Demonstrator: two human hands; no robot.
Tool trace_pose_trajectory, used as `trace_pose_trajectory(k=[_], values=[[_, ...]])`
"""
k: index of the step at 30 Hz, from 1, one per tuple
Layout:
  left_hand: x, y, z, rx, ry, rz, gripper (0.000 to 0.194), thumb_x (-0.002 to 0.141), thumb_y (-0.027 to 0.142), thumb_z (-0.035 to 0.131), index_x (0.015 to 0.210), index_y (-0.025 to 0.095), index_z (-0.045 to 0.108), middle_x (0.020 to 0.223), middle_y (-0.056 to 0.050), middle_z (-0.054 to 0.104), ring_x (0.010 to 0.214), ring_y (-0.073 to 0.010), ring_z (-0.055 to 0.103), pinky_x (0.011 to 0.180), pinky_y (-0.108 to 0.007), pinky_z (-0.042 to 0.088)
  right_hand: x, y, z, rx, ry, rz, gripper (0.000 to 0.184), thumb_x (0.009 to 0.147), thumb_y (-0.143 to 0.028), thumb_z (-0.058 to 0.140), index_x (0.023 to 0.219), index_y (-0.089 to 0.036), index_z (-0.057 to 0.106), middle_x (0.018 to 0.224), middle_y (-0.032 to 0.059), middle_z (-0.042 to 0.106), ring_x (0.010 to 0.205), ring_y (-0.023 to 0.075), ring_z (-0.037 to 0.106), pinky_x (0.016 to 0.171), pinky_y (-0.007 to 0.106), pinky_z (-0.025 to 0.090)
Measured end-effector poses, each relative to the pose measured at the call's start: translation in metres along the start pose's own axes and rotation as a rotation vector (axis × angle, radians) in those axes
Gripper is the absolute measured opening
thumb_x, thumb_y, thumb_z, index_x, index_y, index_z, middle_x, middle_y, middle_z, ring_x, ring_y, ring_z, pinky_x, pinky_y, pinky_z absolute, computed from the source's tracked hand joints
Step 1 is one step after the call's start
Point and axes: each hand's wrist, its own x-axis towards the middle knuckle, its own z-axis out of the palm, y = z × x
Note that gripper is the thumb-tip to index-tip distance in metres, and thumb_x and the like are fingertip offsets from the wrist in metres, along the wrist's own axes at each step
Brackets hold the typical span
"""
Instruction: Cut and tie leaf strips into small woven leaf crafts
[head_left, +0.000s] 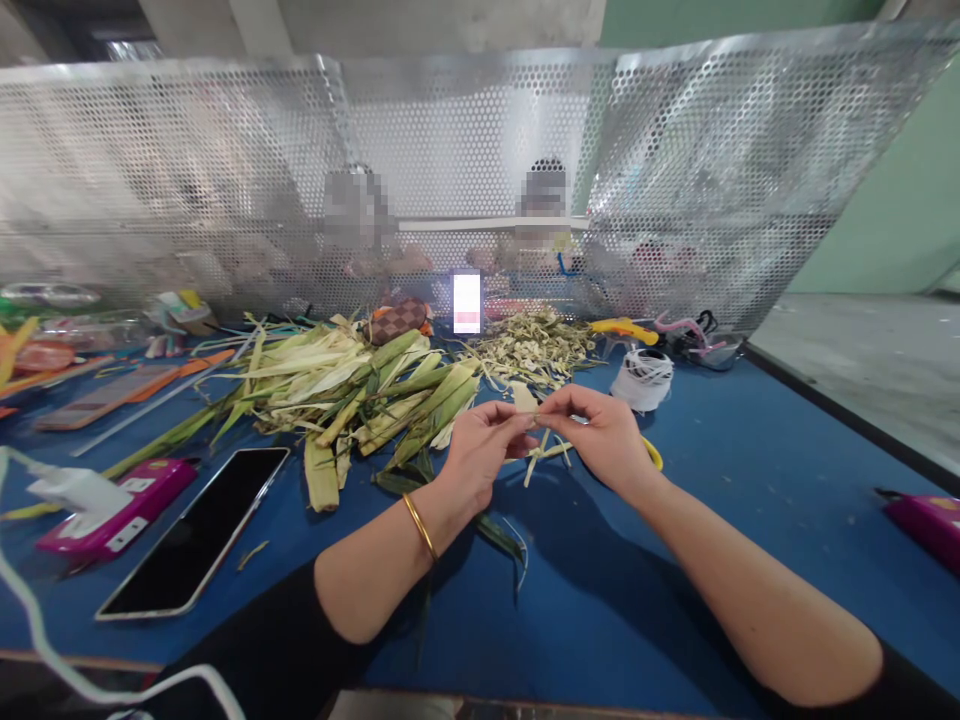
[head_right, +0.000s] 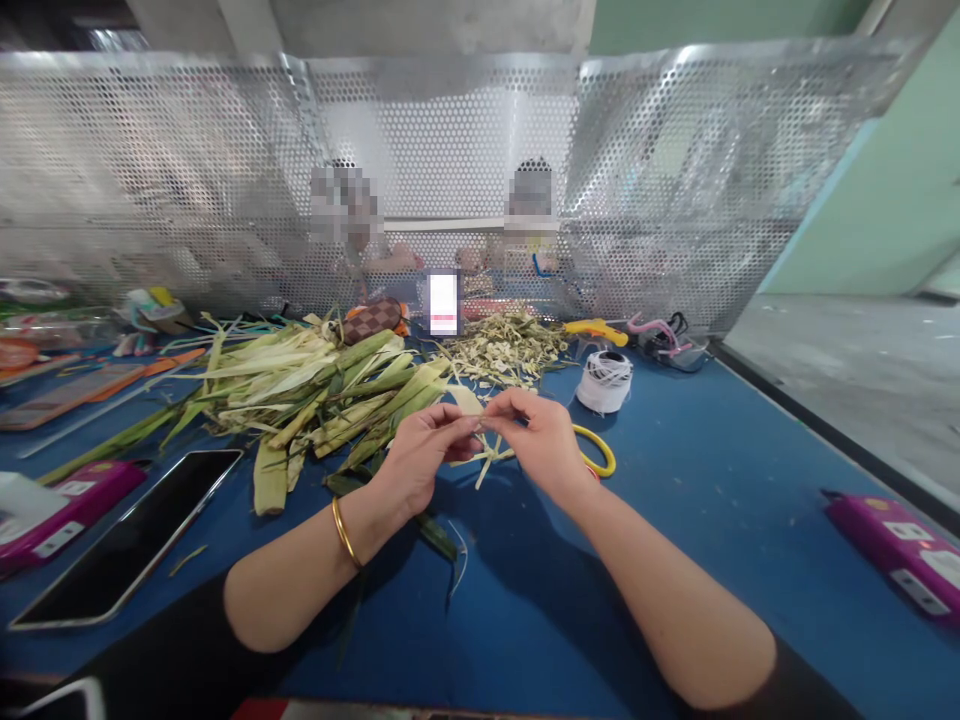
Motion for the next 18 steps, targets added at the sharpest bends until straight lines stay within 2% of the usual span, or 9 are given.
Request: trace_pose_trajectory(k=[4, 10, 18], values=[[0.0018, 0.0035, -0.0012, -0.009, 0.009, -0.066, 0.013, 0.067, 0.015, 0.072, 0.066, 0.014, 0.059, 0.053, 0.002, 0.059, 0.048, -0.0077, 0.058, 0.048, -0.017, 0.043, 0.0014, -0.0002, -0.0018, -0.003, -0.037, -0.026, 0.009, 0.076, -0.029, 0.064, 0.073, -0.021, 0.066, 0.068, -0.0007, 0.065, 0.066, 0.0148, 0.057, 0.064, 0.028, 0.044], [0.0038, 0.0046, -0.0030, -0.025, 0.017, -0.074, 0.014, 0.066, 0.008, 0.069, 0.066, 0.014, 0.056, 0.050, 0.004, 0.057, 0.044, -0.0069, 0.055, 0.044, -0.016, 0.040, 0.0013, 0.0007, -0.0023, -0.035, -0.060, -0.061, 0.009, 0.078, -0.030, 0.063, 0.077, -0.022, 0.067, 0.071, -0.0005, 0.066, 0.069, 0.0156, 0.059, 0.068, 0.029, 0.046], [0.0005, 0.0067, -0.0018, -0.009, -0.018, -0.045, 0.009, 0.065, 0.016, 0.071, 0.068, 0.014, 0.062, 0.058, 0.001, 0.062, 0.053, -0.0106, 0.061, 0.050, -0.020, 0.045, 0.0004, 0.0038, -0.0025, -0.077, -0.047, -0.073, 0.010, 0.081, -0.028, 0.060, 0.077, -0.022, 0.067, 0.075, 0.0002, 0.068, 0.073, 0.0165, 0.060, 0.070, 0.029, 0.046]])
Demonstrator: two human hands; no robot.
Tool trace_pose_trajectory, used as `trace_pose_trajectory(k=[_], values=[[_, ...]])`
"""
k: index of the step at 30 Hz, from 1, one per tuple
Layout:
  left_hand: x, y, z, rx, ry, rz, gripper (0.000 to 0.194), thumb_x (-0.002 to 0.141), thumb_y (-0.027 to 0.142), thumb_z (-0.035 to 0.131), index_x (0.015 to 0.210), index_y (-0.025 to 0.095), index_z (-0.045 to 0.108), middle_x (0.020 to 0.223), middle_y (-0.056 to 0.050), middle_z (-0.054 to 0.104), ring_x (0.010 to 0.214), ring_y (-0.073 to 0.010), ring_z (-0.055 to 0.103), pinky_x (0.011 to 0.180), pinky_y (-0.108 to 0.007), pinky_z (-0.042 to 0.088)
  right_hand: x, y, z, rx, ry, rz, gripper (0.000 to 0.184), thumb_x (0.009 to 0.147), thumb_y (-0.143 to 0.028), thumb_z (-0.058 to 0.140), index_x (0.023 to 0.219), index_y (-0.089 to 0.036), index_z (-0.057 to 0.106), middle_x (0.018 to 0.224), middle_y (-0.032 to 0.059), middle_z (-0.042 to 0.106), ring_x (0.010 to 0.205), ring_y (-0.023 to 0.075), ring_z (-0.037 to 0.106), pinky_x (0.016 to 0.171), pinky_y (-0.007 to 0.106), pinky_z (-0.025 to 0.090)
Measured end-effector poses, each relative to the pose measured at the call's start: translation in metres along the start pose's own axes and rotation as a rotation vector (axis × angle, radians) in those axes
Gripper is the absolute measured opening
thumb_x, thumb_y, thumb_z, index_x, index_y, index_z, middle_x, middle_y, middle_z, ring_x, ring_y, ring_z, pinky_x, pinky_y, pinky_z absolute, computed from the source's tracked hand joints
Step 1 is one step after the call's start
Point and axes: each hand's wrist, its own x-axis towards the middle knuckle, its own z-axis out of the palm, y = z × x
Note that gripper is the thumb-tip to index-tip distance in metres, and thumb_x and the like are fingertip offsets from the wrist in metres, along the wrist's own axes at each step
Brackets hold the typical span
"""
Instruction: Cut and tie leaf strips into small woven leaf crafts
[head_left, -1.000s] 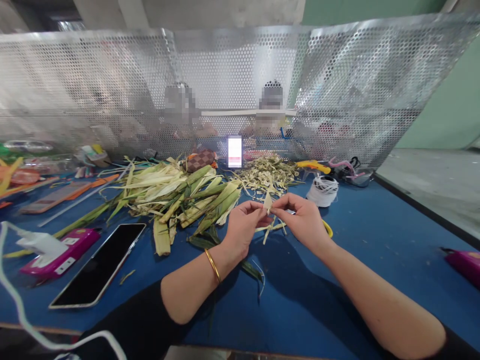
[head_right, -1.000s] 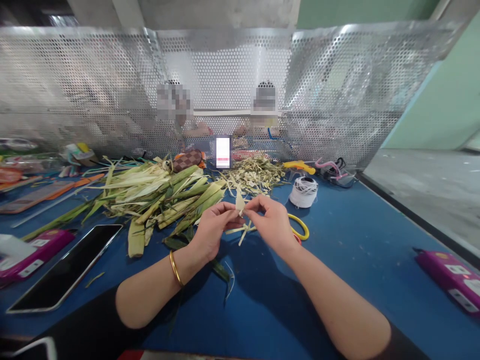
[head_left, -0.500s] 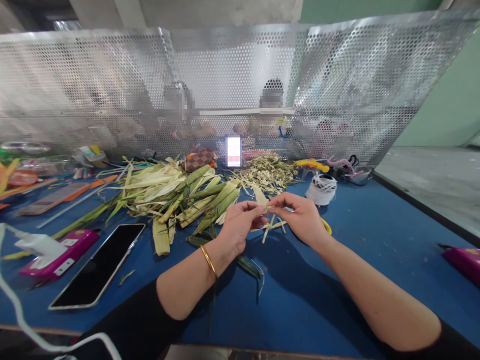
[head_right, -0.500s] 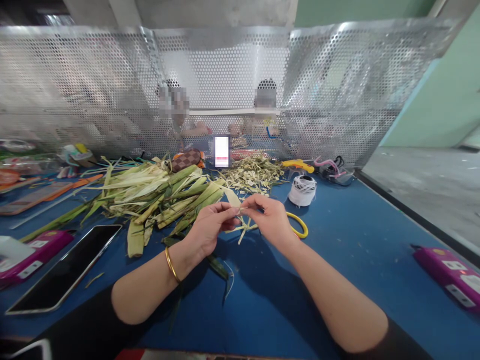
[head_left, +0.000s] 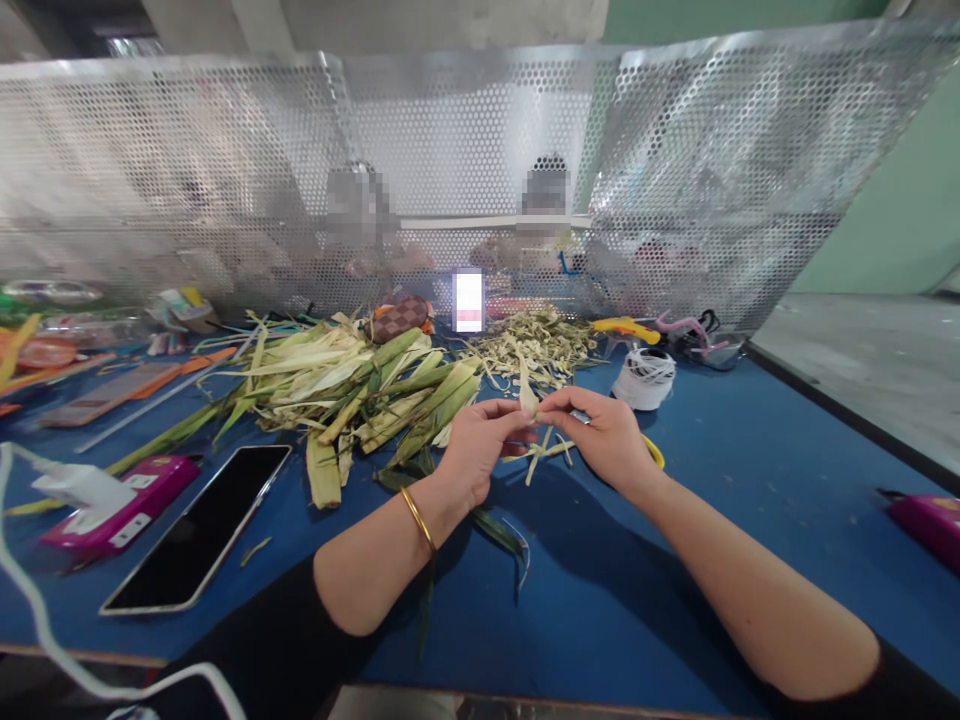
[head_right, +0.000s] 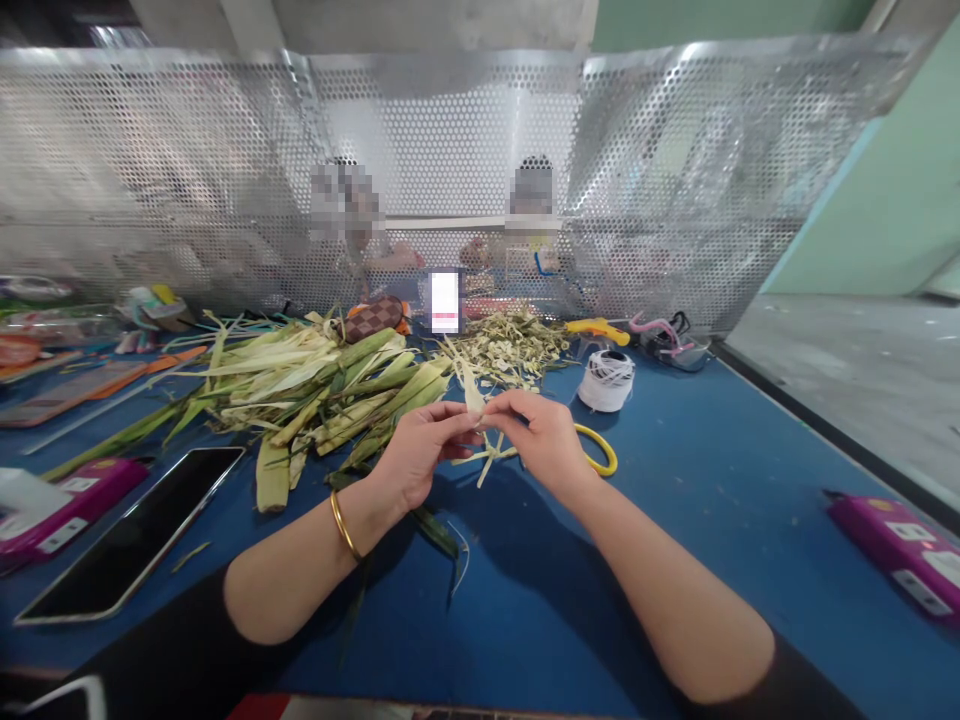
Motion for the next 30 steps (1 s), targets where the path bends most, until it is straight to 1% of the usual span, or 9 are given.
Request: trace_pose_trajectory(k=[5, 8, 14, 17, 20, 22, 25, 28, 30], values=[[-0.0023, -0.0023, 0.0023, 0.090, -0.003, 0.126, 0.008, 0.069, 0.021, 0.068, 0.065, 0.015, 0.066, 0.060, 0.000, 0.065, 0.054, -0.0104, 0.060, 0.055, -0.021, 0.047, 0.0000, -0.0021, -0.0005, -0.018, 0.020, -0.002, 0.012, 0.081, -0.028, 0.059, 0.072, -0.021, 0.064, 0.071, 0.0003, 0.065, 0.071, 0.0166, 0.058, 0.068, 0.029, 0.045], [-0.0042, -0.0035, 0.0042, 0.109, -0.011, 0.148, 0.008, 0.070, 0.021, 0.067, 0.065, 0.015, 0.068, 0.061, -0.001, 0.067, 0.054, -0.0105, 0.060, 0.057, -0.022, 0.048, 0.0004, -0.0032, -0.0005, -0.021, 0.041, 0.021, 0.011, 0.079, -0.028, 0.060, 0.071, -0.020, 0.063, 0.068, 0.0002, 0.064, 0.066, 0.0158, 0.056, 0.064, 0.028, 0.044], [-0.0053, -0.0050, 0.0053, 0.099, -0.033, 0.097, 0.009, 0.068, 0.023, 0.069, 0.065, 0.014, 0.067, 0.064, -0.004, 0.069, 0.056, -0.0109, 0.060, 0.058, -0.022, 0.048, 0.0006, -0.0023, 0.0013, 0.013, 0.067, 0.046, 0.012, 0.079, -0.028, 0.060, 0.070, -0.020, 0.061, 0.065, -0.0008, 0.061, 0.062, 0.0143, 0.053, 0.062, 0.027, 0.043], [-0.0028, -0.0053, 0.0037, 0.036, -0.020, 0.039, 0.012, 0.067, 0.026, 0.070, 0.065, 0.014, 0.066, 0.063, -0.005, 0.068, 0.054, -0.0101, 0.058, 0.054, -0.021, 0.045, 0.0008, -0.0017, 0.0015, 0.046, 0.036, 0.026, 0.012, 0.080, -0.029, 0.059, 0.073, -0.020, 0.062, 0.066, -0.0010, 0.061, 0.064, 0.0141, 0.054, 0.063, 0.027, 0.043], [-0.0003, -0.0051, 0.0021, -0.027, -0.006, -0.012, 0.012, 0.067, 0.026, 0.069, 0.064, 0.015, 0.064, 0.061, -0.003, 0.066, 0.054, -0.0095, 0.057, 0.050, -0.019, 0.042, 0.0004, -0.0008, 0.0012, 0.061, -0.014, -0.009, 0.010, 0.081, -0.029, 0.060, 0.079, -0.021, 0.064, 0.070, -0.0009, 0.062, 0.068, 0.0146, 0.055, 0.066, 0.028, 0.044], [0.0008, -0.0051, 0.0014, -0.045, -0.007, -0.037, 0.013, 0.067, 0.026, 0.068, 0.063, 0.015, 0.062, 0.059, -0.002, 0.063, 0.053, -0.0091, 0.055, 0.047, -0.018, 0.040, -0.0003, -0.0001, 0.0012, 0.046, -0.024, -0.027, 0.009, 0.082, -0.029, 0.060, 0.083, -0.022, 0.065, 0.074, -0.0001, 0.064, 0.071, 0.0154, 0.057, 0.069, 0.029, 0.045], [0.0016, -0.0063, 0.0007, -0.065, -0.006, -0.031, 0.014, 0.065, 0.025, 0.070, 0.065, 0.015, 0.062, 0.061, -0.001, 0.062, 0.055, -0.0094, 0.056, 0.049, -0.019, 0.043, -0.0013, -0.0001, 0.0011, 0.006, -0.010, -0.073, 0.010, 0.083, -0.029, 0.059, 0.082, -0.023, 0.067, 0.079, 0.0017, 0.067, 0.075, 0.0174, 0.060, 0.073, 0.032, 0.046], [0.0020, -0.0082, 0.0010, -0.076, 0.024, -0.009, 0.015, 0.062, 0.023, 0.073, 0.069, 0.015, 0.062, 0.064, 0.000, 0.063, 0.058, -0.0101, 0.058, 0.054, -0.021, 0.047, -0.0015, -0.0015, 0.0007, -0.030, 0.002, -0.126, 0.012, 0.084, -0.029, 0.059, 0.078, -0.024, 0.068, 0.078, 0.0028, 0.068, 0.077, 0.0189, 0.061, 0.073, 0.033, 0.047], [0.0019, -0.0091, 0.0018, -0.052, 0.040, 0.020, 0.014, 0.063, 0.023, 0.073, 0.070, 0.015, 0.063, 0.064, 0.000, 0.064, 0.059, -0.0103, 0.059, 0.057, -0.022, 0.048, -0.0014, -0.0022, 0.0006, -0.030, 0.024, -0.130, 0.012, 0.083, -0.029, 0.060, 0.075, -0.024, 0.068, 0.077, 0.0030, 0.068, 0.077, 0.0192, 0.061, 0.073, 0.034, 0.047]])
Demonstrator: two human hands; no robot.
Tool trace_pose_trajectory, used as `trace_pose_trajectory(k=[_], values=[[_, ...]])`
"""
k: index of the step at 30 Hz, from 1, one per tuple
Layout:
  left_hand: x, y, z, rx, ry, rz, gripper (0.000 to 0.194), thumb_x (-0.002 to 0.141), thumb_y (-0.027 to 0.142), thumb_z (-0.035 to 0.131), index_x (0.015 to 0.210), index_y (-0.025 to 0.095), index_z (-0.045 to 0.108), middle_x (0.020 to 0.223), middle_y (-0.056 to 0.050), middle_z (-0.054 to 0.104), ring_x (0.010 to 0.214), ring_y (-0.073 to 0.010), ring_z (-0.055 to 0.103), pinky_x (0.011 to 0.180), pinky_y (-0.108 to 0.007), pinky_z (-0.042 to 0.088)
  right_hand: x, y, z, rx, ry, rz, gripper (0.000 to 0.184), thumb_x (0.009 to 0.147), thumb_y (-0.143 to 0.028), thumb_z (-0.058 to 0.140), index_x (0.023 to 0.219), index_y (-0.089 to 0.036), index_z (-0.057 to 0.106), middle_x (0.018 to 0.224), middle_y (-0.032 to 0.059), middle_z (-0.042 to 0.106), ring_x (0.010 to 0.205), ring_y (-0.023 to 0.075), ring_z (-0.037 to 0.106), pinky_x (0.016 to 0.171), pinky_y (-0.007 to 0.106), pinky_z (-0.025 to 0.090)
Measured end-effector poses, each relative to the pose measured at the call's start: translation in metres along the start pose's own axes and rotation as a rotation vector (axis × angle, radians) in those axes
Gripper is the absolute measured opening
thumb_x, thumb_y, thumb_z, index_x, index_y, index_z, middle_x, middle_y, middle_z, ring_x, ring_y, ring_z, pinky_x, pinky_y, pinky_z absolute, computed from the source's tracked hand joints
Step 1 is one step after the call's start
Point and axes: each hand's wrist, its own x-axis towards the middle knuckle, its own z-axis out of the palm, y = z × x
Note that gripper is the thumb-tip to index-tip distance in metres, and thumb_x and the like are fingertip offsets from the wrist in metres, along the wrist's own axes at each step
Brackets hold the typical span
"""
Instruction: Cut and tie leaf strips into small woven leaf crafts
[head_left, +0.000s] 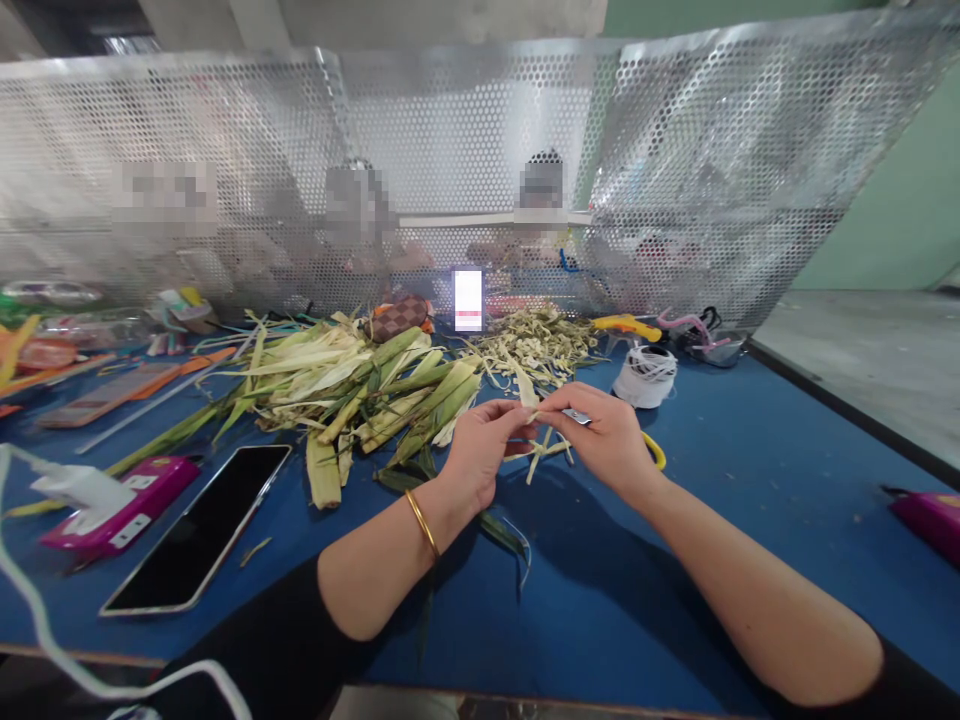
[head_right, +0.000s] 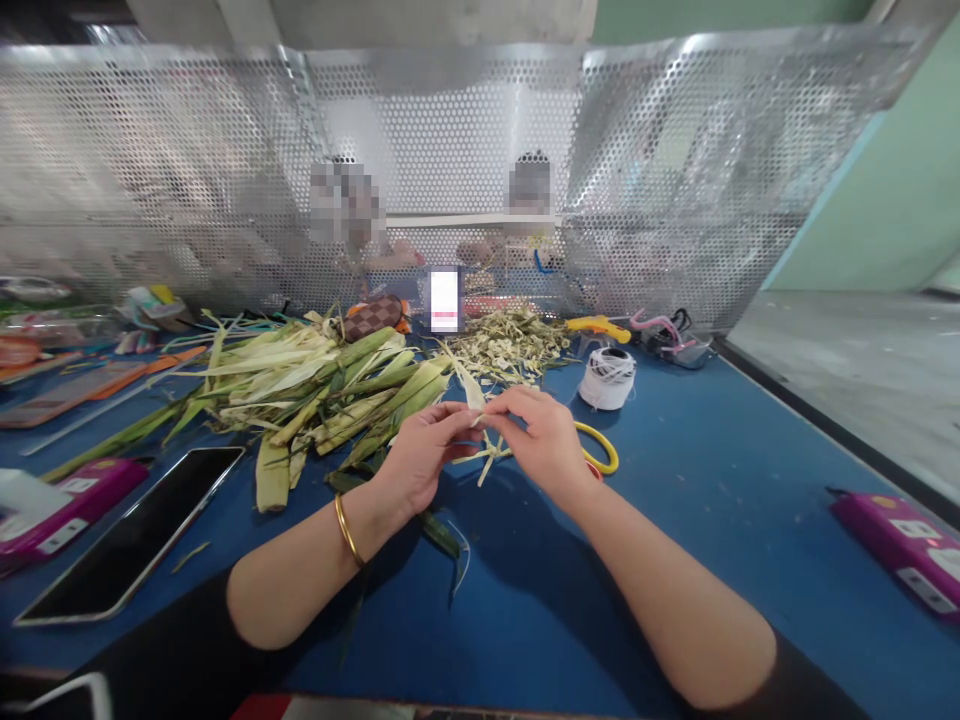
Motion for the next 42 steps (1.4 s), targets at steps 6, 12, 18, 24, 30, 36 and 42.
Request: trace_pose_trajectory(k=[6, 12, 18, 24, 30, 36, 42], values=[[-0.002, 0.001, 0.002, 0.115, -0.005, 0.122, 0.006, 0.067, 0.022, 0.068, 0.067, 0.016, 0.067, 0.062, 0.000, 0.065, 0.057, -0.0110, 0.060, 0.060, -0.023, 0.049, 0.001, 0.003, 0.001, 0.121, 0.069, 0.181, 0.010, 0.074, -0.029, 0.064, 0.068, -0.022, 0.066, 0.076, 0.0030, 0.069, 0.075, 0.0194, 0.062, 0.071, 0.034, 0.048], [-0.005, 0.002, 0.003, 0.172, -0.057, 0.195, 0.007, 0.068, 0.024, 0.068, 0.067, 0.016, 0.068, 0.061, 0.000, 0.066, 0.058, -0.0113, 0.060, 0.063, -0.024, 0.050, 0.002, 0.007, 0.004, 0.228, 0.048, 0.367, 0.013, 0.068, -0.030, 0.067, 0.068, -0.019, 0.060, 0.064, 0.0002, 0.064, 0.061, 0.0152, 0.056, 0.063, 0.031, 0.045], [-0.002, 0.005, 0.002, 0.269, -0.053, 0.242, 0.010, 0.072, 0.019, 0.063, 0.062, 0.017, 0.064, 0.056, 0.001, 0.061, 0.052, -0.0088, 0.054, 0.056, -0.020, 0.046, 0.003, 0.004, 0.005, 0.420, -0.013, 0.403, 0.017, 0.066, -0.029, 0.069, 0.077, -0.019, 0.059, 0.066, -0.0006, 0.065, 0.062, 0.0143, 0.059, 0.063, 0.030, 0.045], [0.001, 0.011, -0.002, 0.221, -0.162, 0.128, 0.018, 0.070, 0.030, 0.069, 0.062, 0.015, 0.062, 0.056, 0.001, 0.059, 0.051, -0.0077, 0.051, 0.054, -0.020, 0.044, 0.003, -0.001, 0.003, 0.506, -0.036, 0.436, 0.015, 0.065, -0.030, 0.070, 0.066, -0.018, 0.061, 0.060, -0.0026, 0.062, 0.059, 0.0127, 0.055, 0.062, 0.029, 0.043], [-0.002, 0.005, -0.001, 0.091, -0.110, 0.029, 0.031, 0.059, 0.039, 0.079, 0.073, 0.014, 0.066, 0.069, -0.002, 0.065, 0.061, -0.0100, 0.056, 0.060, -0.022, 0.046, 0.001, -0.001, 0.008, 0.531, 0.082, 0.483, 0.014, 0.062, -0.029, 0.071, 0.065, -0.019, 0.061, 0.058, -0.0026, 0.062, 0.059, 0.0134, 0.056, 0.063, 0.029, 0.042], [0.002, -0.002, -0.001, 0.054, -0.080, 0.045, 0.028, 0.057, 0.036, 0.078, 0.061, 0.014, 0.063, 0.059, 0.000, 0.061, 0.054, -0.0074, 0.050, 0.058, -0.021, 0.042, 0.000, -0.005, 0.009, 0.632, -0.012, 0.527, 0.017, 0.063, -0.031, 0.072, 0.063, -0.018, 0.060, 0.059, -0.0026, 0.062, 0.060, 0.0127, 0.056, 0.066, 0.029, 0.043], [0.003, 0.006, -0.003, 0.187, -0.109, 0.101, 0.018, 0.062, 0.028, 0.072, 0.057, 0.014, 0.061, 0.053, 0.002, 0.057, 0.051, -0.0072, 0.048, 0.057, -0.021, 0.041, 0.002, -0.007, 0.004, 0.527, -0.067, 0.506, 0.022, 0.064, -0.035, 0.073, 0.067, -0.018, 0.062, 0.060, -0.0028, 0.061, 0.060, 0.0125, 0.054, 0.064, 0.028, 0.042]])
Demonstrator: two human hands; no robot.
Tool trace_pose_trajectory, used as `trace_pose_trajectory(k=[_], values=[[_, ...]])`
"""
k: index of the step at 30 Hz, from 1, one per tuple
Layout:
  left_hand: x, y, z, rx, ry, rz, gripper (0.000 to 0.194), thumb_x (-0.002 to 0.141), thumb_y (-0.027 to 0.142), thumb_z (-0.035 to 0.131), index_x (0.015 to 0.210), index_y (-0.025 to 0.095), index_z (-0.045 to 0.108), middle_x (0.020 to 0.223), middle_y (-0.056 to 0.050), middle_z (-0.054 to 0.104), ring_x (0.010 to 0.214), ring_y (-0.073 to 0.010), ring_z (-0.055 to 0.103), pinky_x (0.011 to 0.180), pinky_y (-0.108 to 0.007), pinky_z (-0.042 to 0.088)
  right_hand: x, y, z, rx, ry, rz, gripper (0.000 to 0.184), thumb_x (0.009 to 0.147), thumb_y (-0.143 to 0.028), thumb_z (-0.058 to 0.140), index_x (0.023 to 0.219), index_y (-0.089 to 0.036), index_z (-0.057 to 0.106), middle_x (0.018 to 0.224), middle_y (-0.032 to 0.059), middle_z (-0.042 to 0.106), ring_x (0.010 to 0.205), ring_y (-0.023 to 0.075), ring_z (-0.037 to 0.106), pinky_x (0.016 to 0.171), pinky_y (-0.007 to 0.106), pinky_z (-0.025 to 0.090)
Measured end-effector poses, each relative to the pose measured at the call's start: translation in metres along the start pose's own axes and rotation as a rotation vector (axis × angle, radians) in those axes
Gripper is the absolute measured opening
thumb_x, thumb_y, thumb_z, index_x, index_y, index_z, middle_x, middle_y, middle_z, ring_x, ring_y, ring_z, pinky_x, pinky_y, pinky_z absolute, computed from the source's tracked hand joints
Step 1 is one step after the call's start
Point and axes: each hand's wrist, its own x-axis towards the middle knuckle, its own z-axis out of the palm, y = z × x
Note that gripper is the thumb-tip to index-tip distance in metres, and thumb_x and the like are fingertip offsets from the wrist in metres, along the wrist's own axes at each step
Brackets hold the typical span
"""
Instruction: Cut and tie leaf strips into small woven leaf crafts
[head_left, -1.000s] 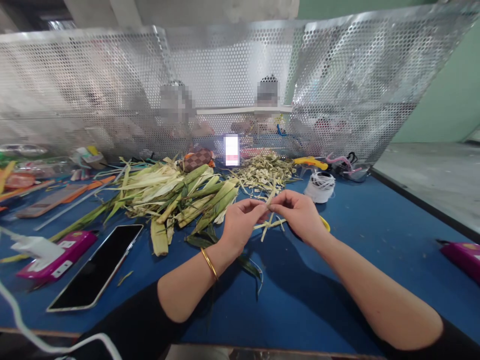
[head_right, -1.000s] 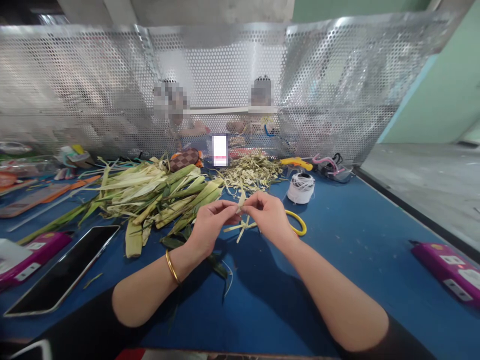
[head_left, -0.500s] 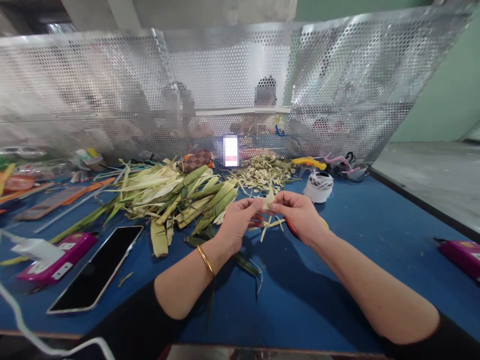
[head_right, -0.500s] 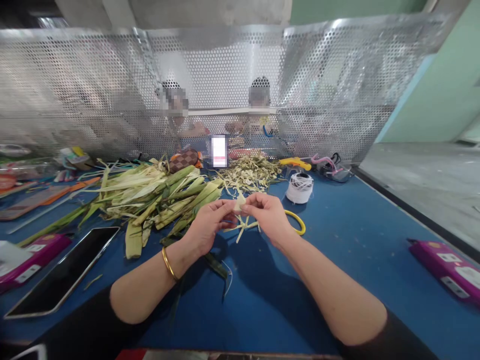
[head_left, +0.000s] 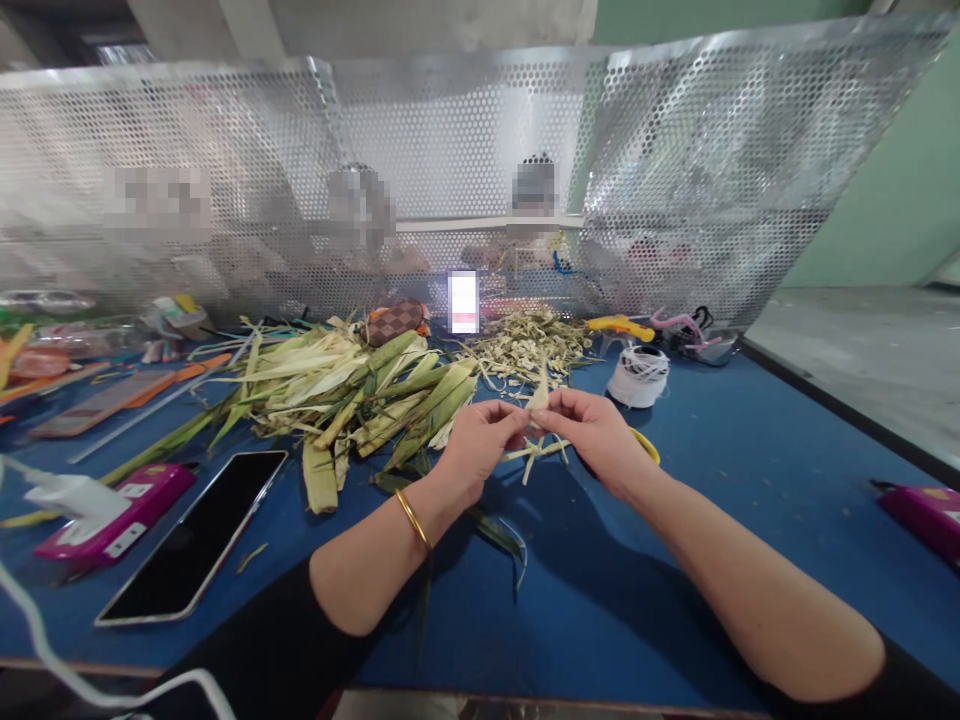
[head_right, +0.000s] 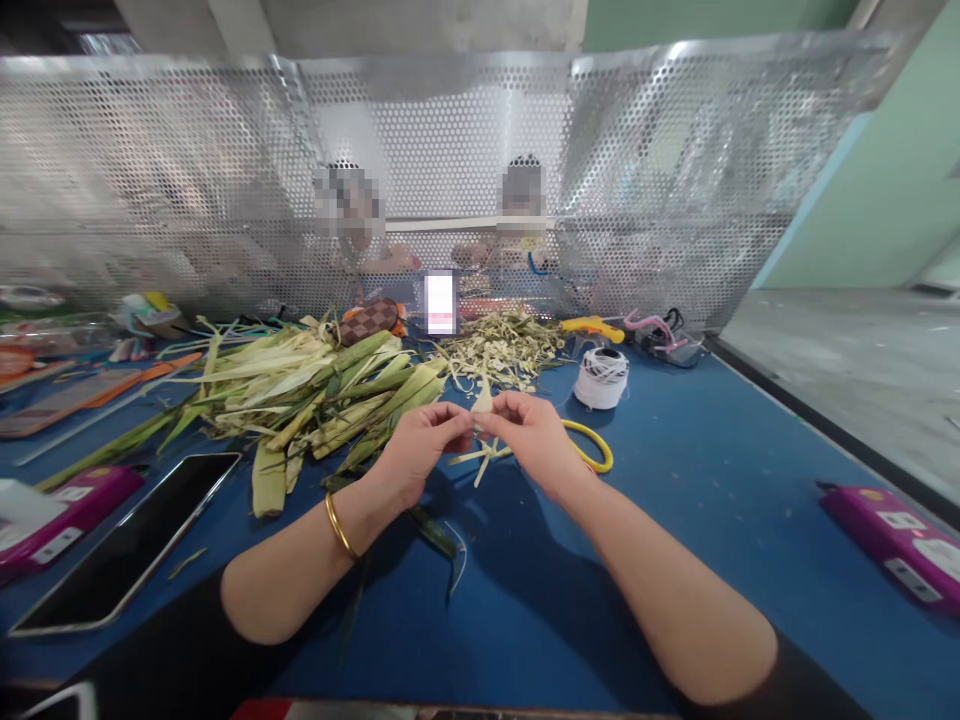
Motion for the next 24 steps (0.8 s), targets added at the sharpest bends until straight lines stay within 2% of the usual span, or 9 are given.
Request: trace_pose_trajectory(k=[3, 7, 13, 20, 24], values=[[-0.001, 0.002, 0.000, 0.038, 0.023, 0.029, 0.017, 0.065, 0.028, 0.071, 0.058, 0.014, 0.062, 0.051, 0.003, 0.055, 0.049, -0.0068, 0.046, 0.055, -0.021, 0.040, 0.001, -0.001, -0.001, -0.089, -0.004, -0.034, 0.021, 0.065, -0.036, 0.072, 0.067, -0.018, 0.062, 0.059, -0.0029, 0.060, 0.059, 0.0123, 0.052, 0.061, 0.027, 0.040], [-0.004, -0.001, 0.003, -0.102, 0.032, -0.077, 0.024, 0.064, 0.036, 0.075, 0.064, 0.015, 0.064, 0.059, 0.001, 0.062, 0.053, -0.0083, 0.053, 0.060, -0.023, 0.045, 0.001, 0.002, 0.000, -0.036, 0.045, -0.004, 0.019, 0.065, -0.035, 0.070, 0.069, -0.018, 0.062, 0.061, -0.0015, 0.062, 0.060, 0.0138, 0.054, 0.062, 0.028, 0.042], [-0.005, -0.006, 0.005, -0.190, 0.082, -0.155, 0.028, 0.055, 0.031, 0.083, 0.067, 0.014, 0.064, 0.065, -0.001, 0.065, 0.063, -0.0107, 0.060, 0.061, -0.022, 0.046, 0.000, 0.011, 0.004, -0.032, 0.071, -0.017, 0.012, 0.067, -0.029, 0.066, 0.070, -0.019, 0.061, 0.062, -0.0018, 0.063, 0.061, 0.0146, 0.055, 0.063, 0.028, 0.042], [-0.005, -0.004, 0.003, -0.213, 0.081, -0.177, 0.030, 0.053, 0.031, 0.084, 0.070, 0.014, 0.067, 0.068, -0.003, 0.066, 0.065, -0.0116, 0.060, 0.061, -0.023, 0.047, 0.000, 0.013, 0.002, -0.082, 0.112, -0.034, 0.011, 0.067, -0.027, 0.064, 0.066, -0.019, 0.057, 0.064, -0.0012, 0.062, 0.061, 0.0143, 0.053, 0.064, 0.029, 0.042], [-0.005, -0.003, 0.003, -0.197, 0.085, -0.187, 0.027, 0.056, 0.031, 0.082, 0.070, 0.014, 0.067, 0.069, -0.004, 0.068, 0.067, -0.0128, 0.062, 0.061, -0.023, 0.046, 0.000, 0.013, 0.003, -0.091, 0.113, -0.034, 0.018, 0.069, -0.033, 0.065, 0.064, -0.020, 0.055, 0.062, -0.0013, 0.060, 0.061, 0.0145, 0.052, 0.063, 0.029, 0.041]])
